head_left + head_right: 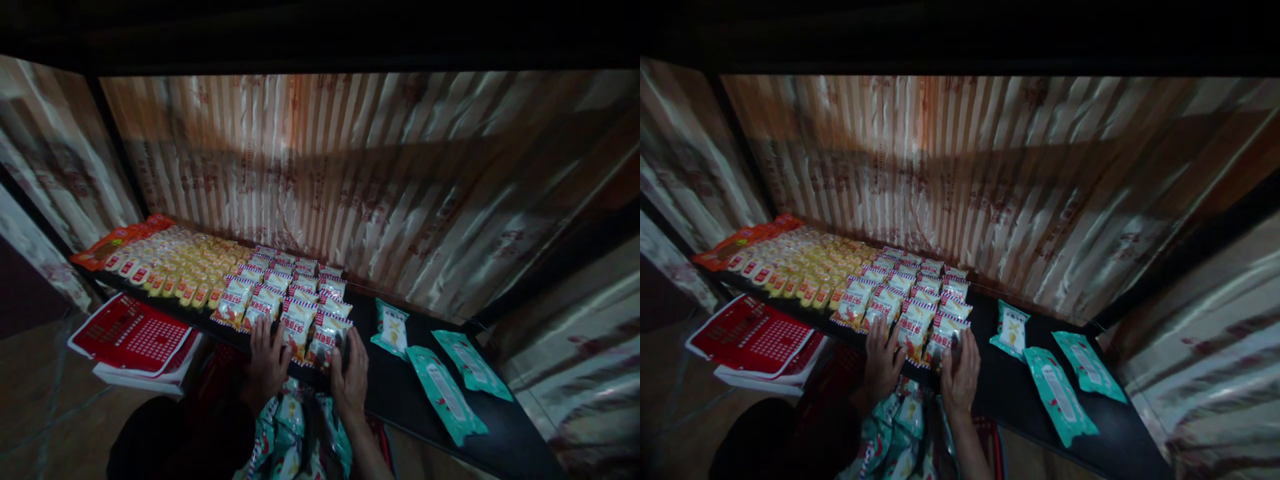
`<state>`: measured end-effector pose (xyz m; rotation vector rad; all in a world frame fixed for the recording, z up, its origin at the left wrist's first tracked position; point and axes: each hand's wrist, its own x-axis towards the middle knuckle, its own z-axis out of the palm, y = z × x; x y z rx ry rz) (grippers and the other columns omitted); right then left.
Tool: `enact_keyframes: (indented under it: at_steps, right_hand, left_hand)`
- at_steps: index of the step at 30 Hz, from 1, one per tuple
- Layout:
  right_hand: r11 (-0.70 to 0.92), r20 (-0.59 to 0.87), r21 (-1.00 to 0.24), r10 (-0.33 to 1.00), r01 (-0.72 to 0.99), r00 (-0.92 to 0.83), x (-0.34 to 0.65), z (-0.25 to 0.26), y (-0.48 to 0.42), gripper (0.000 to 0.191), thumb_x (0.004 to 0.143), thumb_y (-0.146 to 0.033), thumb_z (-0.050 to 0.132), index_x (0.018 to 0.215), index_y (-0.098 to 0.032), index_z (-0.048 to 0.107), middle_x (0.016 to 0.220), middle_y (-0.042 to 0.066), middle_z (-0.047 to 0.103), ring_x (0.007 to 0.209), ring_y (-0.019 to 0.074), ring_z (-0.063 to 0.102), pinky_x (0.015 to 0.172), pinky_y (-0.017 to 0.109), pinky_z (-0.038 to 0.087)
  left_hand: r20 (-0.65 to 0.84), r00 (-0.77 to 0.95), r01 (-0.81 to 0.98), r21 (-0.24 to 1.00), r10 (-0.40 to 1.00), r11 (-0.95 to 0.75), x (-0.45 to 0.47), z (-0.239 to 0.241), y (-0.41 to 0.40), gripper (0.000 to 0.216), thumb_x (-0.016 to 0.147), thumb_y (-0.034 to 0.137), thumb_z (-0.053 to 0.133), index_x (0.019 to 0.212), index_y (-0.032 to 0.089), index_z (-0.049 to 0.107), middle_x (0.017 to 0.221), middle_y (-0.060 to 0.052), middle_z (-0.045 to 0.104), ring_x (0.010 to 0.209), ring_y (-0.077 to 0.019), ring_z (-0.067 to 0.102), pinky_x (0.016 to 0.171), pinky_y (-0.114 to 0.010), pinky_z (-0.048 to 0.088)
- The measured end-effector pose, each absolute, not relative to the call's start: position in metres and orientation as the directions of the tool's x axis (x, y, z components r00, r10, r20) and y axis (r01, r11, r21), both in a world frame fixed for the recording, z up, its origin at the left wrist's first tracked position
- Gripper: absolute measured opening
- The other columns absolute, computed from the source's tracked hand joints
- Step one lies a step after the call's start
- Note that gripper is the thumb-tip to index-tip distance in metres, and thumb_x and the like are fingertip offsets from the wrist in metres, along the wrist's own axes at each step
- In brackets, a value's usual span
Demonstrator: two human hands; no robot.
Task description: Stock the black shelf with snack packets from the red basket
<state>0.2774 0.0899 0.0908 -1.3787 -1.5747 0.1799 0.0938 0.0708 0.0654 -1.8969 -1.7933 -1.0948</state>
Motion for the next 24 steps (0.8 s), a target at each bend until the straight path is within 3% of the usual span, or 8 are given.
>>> enact_keyframes:
  at_steps: [4,9,14,20,24]
  right_hand:
    - [0.267,0.563,-0.614,0.807,0.743,0.176,0.279,0.100,0.126,0.065,0.089,-0.054,0.032,0.139,-0.012,0.036,0.148,0.016,0.032,0.138,0.0312,0.023,0.108,0.056,0.024]
    - [0.422,0.580,-0.418,0.806,0.804,-0.122,0.261,0.125,0.148,0.053,0.092,-0.045,0.034,0.137,-0.018,0.042,0.148,0.009,0.035,0.140,0.0251,0.022,0.111,0.051,0.024]
    - [0.486,0.532,-0.367,0.809,0.793,-0.250,0.224,0.142,0.170,0.049,0.093,-0.041,0.032,0.134,-0.019,0.048,0.147,0.008,0.038,0.139,0.0256,0.027,0.110,0.051,0.026]
    - [0.523,0.275,-0.335,0.850,0.784,-0.449,0.172,0.158,0.224,0.055,0.090,-0.047,0.039,0.138,-0.020,0.043,0.142,0.009,0.045,0.136,0.0260,0.033,0.109,0.045,0.030]
    - [0.444,0.107,-0.307,0.895,0.842,-0.433,0.149,0.158,0.251,0.057,0.089,-0.041,0.044,0.141,-0.021,0.037,0.146,0.013,0.039,0.133,0.0282,0.037,0.102,0.044,0.037]
  left_hand:
    - [0.685,0.054,0.945,0.199,0.726,-0.258,0.091,0.077,0.077,0.061,0.086,0.028,0.053,0.143,0.025,0.031,0.155,-0.012,0.012,0.141,-0.0358,0.014,0.107,-0.057,0.028]
    - [0.692,0.041,0.943,0.211,0.720,-0.257,0.096,0.085,0.089,0.064,0.086,0.028,0.052,0.145,0.025,0.026,0.156,-0.010,0.011,0.141,-0.0344,0.013,0.108,-0.056,0.026]
    - [0.681,0.047,0.950,0.196,0.731,-0.244,0.076,0.084,0.099,0.064,0.087,0.031,0.050,0.145,0.019,0.026,0.154,-0.012,0.018,0.142,-0.0330,0.012,0.110,-0.052,0.026]
    - [0.696,0.106,0.957,0.122,0.710,-0.263,0.042,0.074,0.105,0.060,0.087,0.027,0.047,0.143,0.016,0.031,0.153,-0.013,0.023,0.141,-0.0322,0.016,0.110,-0.050,0.024]
    - [0.700,0.163,0.959,0.054,0.695,-0.278,0.028,0.064,0.112,0.056,0.086,0.021,0.045,0.141,0.017,0.035,0.150,-0.011,0.032,0.141,-0.0285,0.021,0.111,-0.046,0.023]
